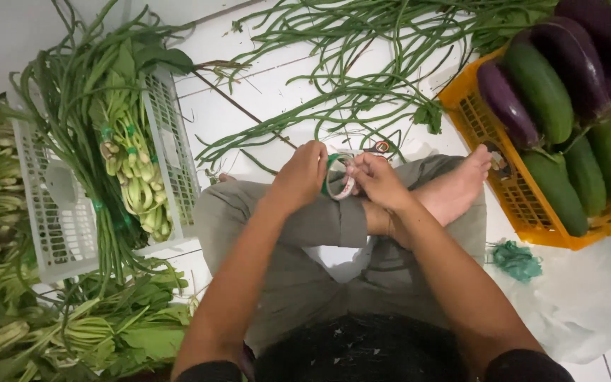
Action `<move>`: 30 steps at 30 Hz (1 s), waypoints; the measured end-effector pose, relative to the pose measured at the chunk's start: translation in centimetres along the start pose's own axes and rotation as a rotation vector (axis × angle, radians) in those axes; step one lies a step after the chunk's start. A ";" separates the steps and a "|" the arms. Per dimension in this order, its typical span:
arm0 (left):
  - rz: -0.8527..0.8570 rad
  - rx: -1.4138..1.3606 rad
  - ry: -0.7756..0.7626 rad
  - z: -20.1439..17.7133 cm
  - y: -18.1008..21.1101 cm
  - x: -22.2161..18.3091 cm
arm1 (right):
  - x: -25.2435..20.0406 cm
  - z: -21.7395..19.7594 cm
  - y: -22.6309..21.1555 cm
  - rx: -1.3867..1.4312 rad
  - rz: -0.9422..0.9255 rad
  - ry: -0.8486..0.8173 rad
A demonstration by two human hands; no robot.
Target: Bundling long beans together using green tape while sitting on the floor.
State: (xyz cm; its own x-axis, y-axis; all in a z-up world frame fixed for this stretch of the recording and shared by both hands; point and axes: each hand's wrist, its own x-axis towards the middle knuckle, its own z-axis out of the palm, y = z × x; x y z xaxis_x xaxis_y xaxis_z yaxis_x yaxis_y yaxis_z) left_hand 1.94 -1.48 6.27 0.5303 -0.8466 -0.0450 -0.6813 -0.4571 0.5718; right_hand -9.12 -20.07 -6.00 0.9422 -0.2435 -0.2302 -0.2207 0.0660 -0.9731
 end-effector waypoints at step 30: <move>-0.278 -0.233 0.453 3.7 -0.6 2.8 | -2.6 1.3 -5.5 0.158 -0.121 0.265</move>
State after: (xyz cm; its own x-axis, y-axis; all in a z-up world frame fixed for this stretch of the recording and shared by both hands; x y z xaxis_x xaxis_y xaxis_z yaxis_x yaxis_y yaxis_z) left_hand 2.00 -4.59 2.72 0.8715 -0.4785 0.1068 -0.3836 -0.5298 0.7565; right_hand -10.04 -18.50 0.00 0.8560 -0.5010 -0.1274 -0.0500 0.1652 -0.9850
